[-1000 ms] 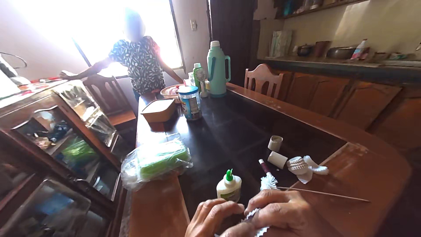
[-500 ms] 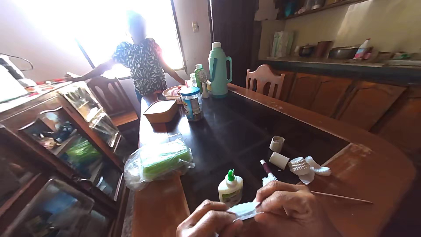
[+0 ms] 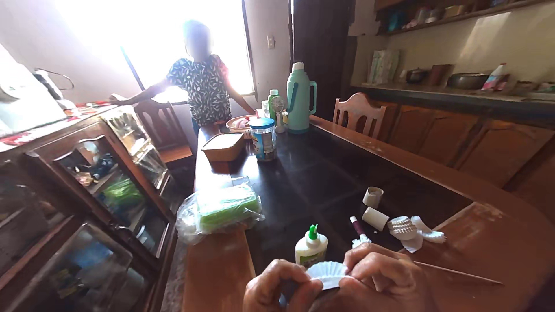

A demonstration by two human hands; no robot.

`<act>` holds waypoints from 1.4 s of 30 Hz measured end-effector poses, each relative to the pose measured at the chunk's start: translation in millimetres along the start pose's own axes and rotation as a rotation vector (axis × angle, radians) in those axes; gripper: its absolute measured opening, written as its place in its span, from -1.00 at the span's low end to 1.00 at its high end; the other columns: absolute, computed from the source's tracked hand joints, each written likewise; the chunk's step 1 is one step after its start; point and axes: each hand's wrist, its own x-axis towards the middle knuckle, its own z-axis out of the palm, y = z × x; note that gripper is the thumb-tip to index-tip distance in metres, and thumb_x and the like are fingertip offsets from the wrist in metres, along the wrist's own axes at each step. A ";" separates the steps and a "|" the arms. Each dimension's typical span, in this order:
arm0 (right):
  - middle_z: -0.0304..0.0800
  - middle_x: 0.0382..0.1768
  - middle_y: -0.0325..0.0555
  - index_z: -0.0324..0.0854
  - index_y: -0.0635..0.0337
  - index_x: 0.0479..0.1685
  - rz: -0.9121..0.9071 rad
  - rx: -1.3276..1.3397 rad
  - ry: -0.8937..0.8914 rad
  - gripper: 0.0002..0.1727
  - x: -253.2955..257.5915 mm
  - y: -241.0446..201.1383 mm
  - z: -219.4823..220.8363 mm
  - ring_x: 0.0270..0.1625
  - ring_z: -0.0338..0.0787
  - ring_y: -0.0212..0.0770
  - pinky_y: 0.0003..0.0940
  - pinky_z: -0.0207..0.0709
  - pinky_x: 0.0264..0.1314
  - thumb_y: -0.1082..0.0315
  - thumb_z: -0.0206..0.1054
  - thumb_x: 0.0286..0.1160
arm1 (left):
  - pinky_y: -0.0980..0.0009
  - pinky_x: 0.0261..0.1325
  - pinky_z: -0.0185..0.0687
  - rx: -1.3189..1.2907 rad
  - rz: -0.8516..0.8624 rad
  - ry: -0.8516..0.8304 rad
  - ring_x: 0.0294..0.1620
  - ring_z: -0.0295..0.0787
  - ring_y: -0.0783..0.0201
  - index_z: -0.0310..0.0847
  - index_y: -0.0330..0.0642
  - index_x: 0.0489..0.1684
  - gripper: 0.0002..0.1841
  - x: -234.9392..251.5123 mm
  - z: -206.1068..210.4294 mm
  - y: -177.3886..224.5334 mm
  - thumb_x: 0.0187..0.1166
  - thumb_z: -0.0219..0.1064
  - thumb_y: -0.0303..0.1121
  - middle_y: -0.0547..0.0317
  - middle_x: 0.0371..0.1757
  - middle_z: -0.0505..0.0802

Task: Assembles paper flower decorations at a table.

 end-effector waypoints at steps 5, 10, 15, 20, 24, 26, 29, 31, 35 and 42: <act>0.81 -0.19 -0.32 0.60 0.16 -0.34 -0.015 -0.008 0.016 -0.83 -0.9 -0.1 0.1 -0.08 0.75 -0.66 -0.82 0.62 -0.05 0.41 0.54 0.41 | 0.61 0.01 0.79 0.015 -0.006 0.028 -0.14 0.84 0.65 0.72 -0.03 0.03 -0.76 -0.9 2.6 1.4 0.48 0.48 -0.52 0.53 -0.14 0.92; 0.79 -0.20 -0.31 0.58 0.15 -0.33 -0.043 -0.043 0.003 -0.82 -1.4 1.1 -0.2 -0.03 0.76 -0.63 -0.80 0.64 0.01 0.37 0.53 0.43 | 0.59 0.01 0.78 0.022 -0.063 -0.013 -0.15 0.83 0.64 0.77 -0.21 0.16 -0.71 -0.1 -0.4 2.6 0.50 0.44 -0.56 0.44 -0.13 0.93; 0.81 -0.19 -0.30 0.58 0.17 -0.33 -0.016 -0.040 0.001 -0.81 -1.1 -0.1 -0.2 -0.05 0.76 -0.64 -0.81 0.63 -0.03 0.39 0.54 0.41 | 0.63 0.01 0.76 -0.013 -0.073 -0.032 -0.13 0.82 0.65 0.82 -0.14 -0.07 -0.86 0.4 -2.2 0.9 0.53 0.43 -0.54 0.44 -0.13 0.93; 0.82 -0.19 -0.39 0.60 0.09 -0.12 0.020 0.055 0.016 -0.79 -3.7 2.2 3.5 -0.04 0.80 -0.62 -0.74 0.68 0.06 0.46 0.53 0.40 | 0.65 -0.02 0.72 -0.041 -0.073 -0.053 -0.16 0.78 0.67 0.78 -0.10 -0.10 -0.89 0.1 -3.9 -2.3 0.55 0.42 -0.51 0.46 -0.17 0.90; 0.81 0.01 -0.51 0.61 -0.18 0.21 0.032 0.087 0.092 -0.66 -4.7 2.3 4.1 0.05 0.80 -0.57 -0.63 0.70 0.17 0.25 0.51 0.51 | 0.54 -0.04 0.80 -0.453 -0.205 0.082 -0.19 0.86 0.53 0.84 0.12 -0.04 -0.83 1.2 -8.5 1.0 0.64 0.34 -0.38 0.37 -0.17 0.92; 0.80 0.08 -0.55 0.58 -0.29 0.33 0.011 0.056 0.118 -0.63 -3.1 1.3 0.7 0.08 0.80 -0.56 -0.61 0.67 0.20 0.12 0.45 0.58 | 0.39 0.01 0.79 -0.857 -0.274 0.015 -0.16 0.87 0.36 0.83 0.09 -0.03 -0.85 4.8 -17.7 7.2 0.65 0.33 -0.30 0.23 -0.15 0.90; 0.79 0.11 -0.60 0.59 -0.30 0.34 -0.040 0.049 0.114 -0.68 -4.4 -1.3 -2.8 0.13 0.78 -0.58 -0.62 0.66 0.22 0.08 0.35 0.68 | 0.48 -0.03 0.66 -0.853 -0.177 -0.208 -0.16 0.77 0.50 0.80 0.15 0.05 -0.84 5.2 -18.3 14.9 0.65 0.35 -0.27 0.41 -0.12 0.87; 0.79 0.10 -0.57 0.63 -0.20 0.29 -0.059 0.049 0.084 -0.74 -7.0 -2.8 -3.6 0.16 0.78 -0.57 -0.60 0.66 0.25 0.09 0.28 0.73 | 0.53 0.06 0.68 -0.541 -0.050 -0.167 -0.10 0.76 0.57 0.77 0.10 0.09 -0.83 2.4 -15.2 17.8 0.69 0.31 -0.32 0.46 -0.09 0.86; 0.83 0.02 -0.37 0.71 0.03 0.10 0.062 0.043 -0.087 -0.53 -7.6 -5.6 -7.9 0.12 0.78 -0.56 -0.58 0.69 0.17 -0.18 0.30 0.63 | 0.53 0.20 0.70 -0.281 0.039 -0.077 0.04 0.79 0.57 0.77 0.02 0.09 -0.83 -2.7 -6.9 21.6 0.67 0.34 -0.42 0.45 0.00 0.87; 0.90 0.00 -0.47 0.78 0.14 0.09 0.314 0.217 0.034 -0.71 -24.1 -44.5 15.6 0.06 0.80 -0.65 -0.61 0.71 0.20 0.34 0.55 0.41 | 0.63 -0.05 0.70 -0.068 -0.098 -0.149 -0.20 0.74 0.65 0.69 -0.30 -0.14 -0.94 -12.4 12.2 24.1 0.56 0.37 -0.57 0.34 -0.22 0.85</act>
